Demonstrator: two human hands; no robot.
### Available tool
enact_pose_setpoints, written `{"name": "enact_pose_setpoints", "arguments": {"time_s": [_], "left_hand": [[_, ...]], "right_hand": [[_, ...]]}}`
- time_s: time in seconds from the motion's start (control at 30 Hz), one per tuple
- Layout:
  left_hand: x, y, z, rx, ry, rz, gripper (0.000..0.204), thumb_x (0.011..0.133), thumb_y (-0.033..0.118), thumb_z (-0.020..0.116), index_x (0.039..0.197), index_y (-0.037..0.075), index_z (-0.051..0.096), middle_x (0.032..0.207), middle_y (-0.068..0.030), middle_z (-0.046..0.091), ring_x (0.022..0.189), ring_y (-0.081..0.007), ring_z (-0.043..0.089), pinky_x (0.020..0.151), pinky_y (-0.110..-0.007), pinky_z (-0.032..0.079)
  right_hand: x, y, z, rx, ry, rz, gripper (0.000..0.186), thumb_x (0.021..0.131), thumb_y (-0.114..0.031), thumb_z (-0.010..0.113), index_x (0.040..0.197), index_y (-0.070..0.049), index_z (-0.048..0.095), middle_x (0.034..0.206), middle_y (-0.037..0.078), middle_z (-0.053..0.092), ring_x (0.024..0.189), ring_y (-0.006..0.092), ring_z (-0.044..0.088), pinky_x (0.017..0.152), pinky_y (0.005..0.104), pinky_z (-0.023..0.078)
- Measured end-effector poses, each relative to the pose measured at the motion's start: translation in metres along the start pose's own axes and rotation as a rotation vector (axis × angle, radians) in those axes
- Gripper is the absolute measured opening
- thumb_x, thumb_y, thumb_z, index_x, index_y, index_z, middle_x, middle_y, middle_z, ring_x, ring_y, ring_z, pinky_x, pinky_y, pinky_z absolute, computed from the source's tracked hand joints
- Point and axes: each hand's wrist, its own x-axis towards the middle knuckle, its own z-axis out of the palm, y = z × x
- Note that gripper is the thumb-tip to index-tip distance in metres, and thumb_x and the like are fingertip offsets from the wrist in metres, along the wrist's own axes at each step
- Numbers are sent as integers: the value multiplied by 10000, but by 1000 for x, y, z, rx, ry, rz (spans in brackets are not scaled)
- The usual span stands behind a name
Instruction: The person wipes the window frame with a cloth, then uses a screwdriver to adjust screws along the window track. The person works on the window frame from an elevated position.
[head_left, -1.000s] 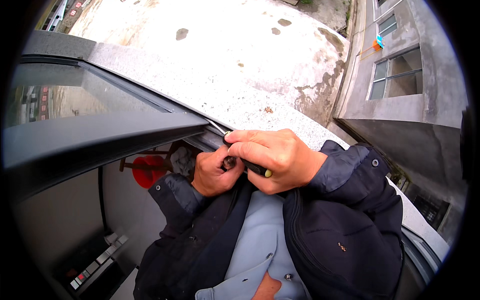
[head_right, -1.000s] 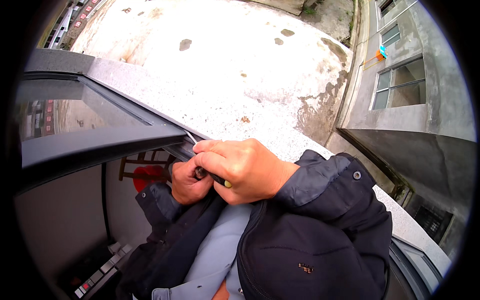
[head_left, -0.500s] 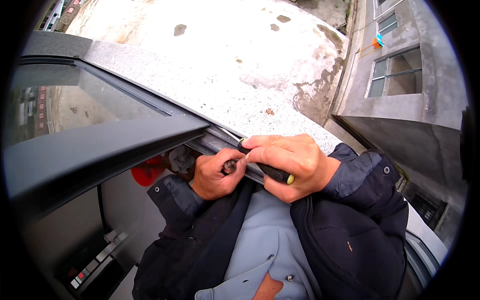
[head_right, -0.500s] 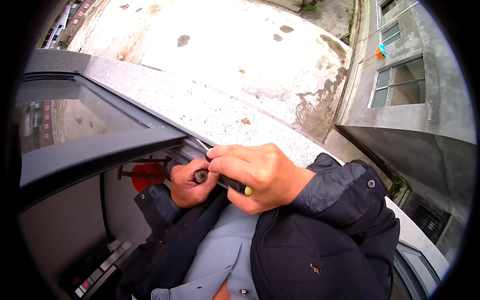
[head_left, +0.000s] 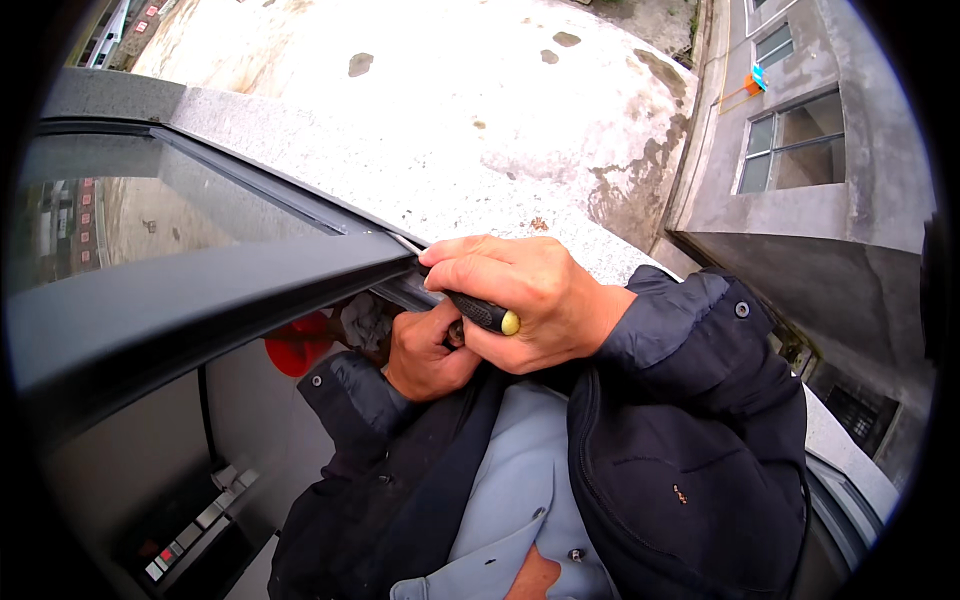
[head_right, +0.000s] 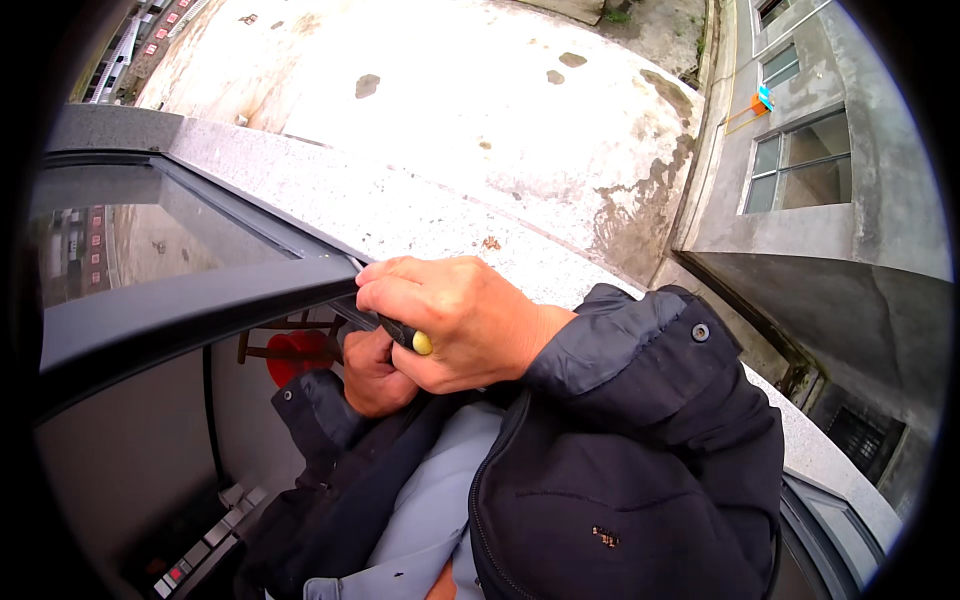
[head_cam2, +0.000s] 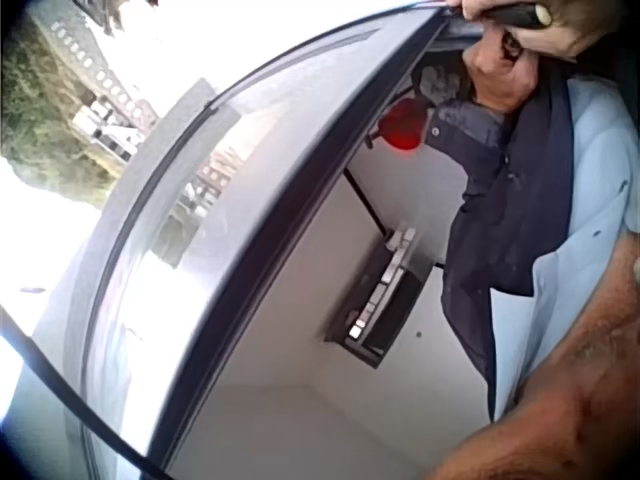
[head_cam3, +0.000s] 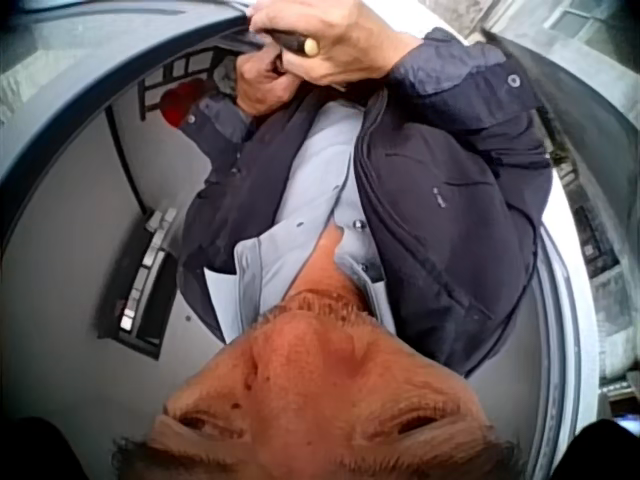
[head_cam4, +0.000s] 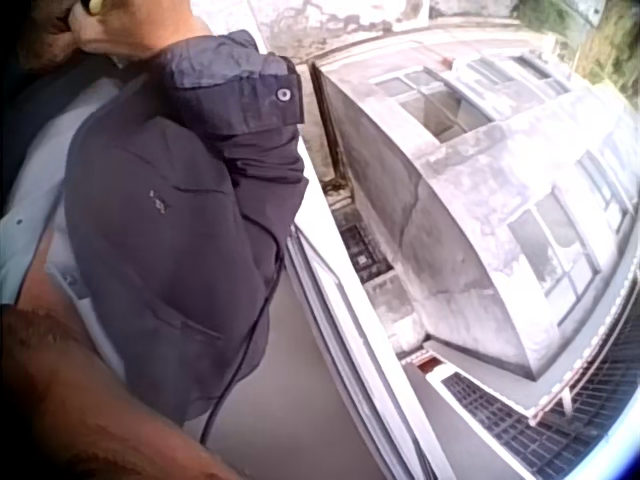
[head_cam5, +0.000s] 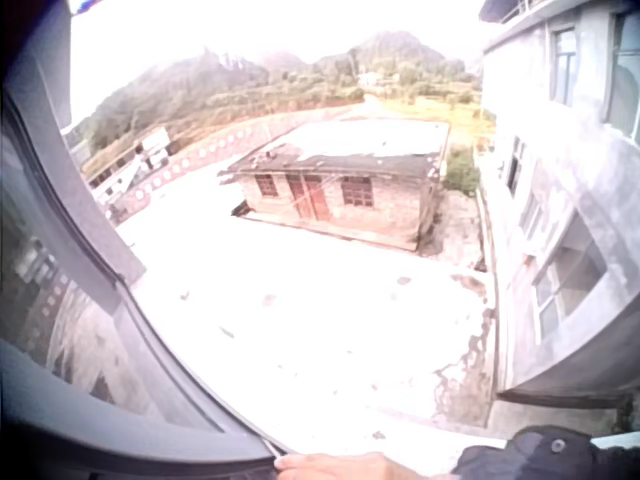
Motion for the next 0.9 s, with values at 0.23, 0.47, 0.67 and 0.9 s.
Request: {"name": "enact_pose_setpoints", "arguments": {"time_s": [0.23, 0.47, 0.67, 0.9], "left_hand": [[0, 9, -4, -12, -36, -97, 120, 864, 14, 776, 956, 51, 708, 617, -48, 573, 499, -161, 588, 502, -303, 452], [5, 9, -4, 16, -63, -89, 120, 871, 20, 793, 947, 51, 706, 595, -40, 546, 483, -132, 555, 491, -292, 433], [5, 10, -3, 11, -23, -80, 119, 865, 22, 801, 940, 46, 712, 591, -46, 546, 483, -138, 559, 494, -290, 434], [2, 5, -3, -3, -22, -61, 119, 873, 19, 795, 947, 44, 706, 590, -25, 537, 495, -108, 546, 495, -278, 430]], "right_hand": [[-28, -19, -29, -171, -119, -3, 433, 611, -36, 709, 1043, -21, 686, 1108, 161, 738, 930, 304, 756, 687, 361, 627], [-24, -21, -31, -44, -75, 44, 393, 678, -25, 721, 1068, -7, 678, 1099, 181, 729, 970, 342, 742, 753, 387, 619], [-7, 0, -24, 67, -154, 37, 363, 728, 17, 700, 1088, -24, 677, 1123, 185, 722, 1074, 368, 713, 861, 401, 598], [-32, -19, -29, -39, -247, 73, 449, 684, 75, 642, 1121, -25, 664, 1278, 179, 693, 1058, 368, 715, 821, 395, 613]]}}
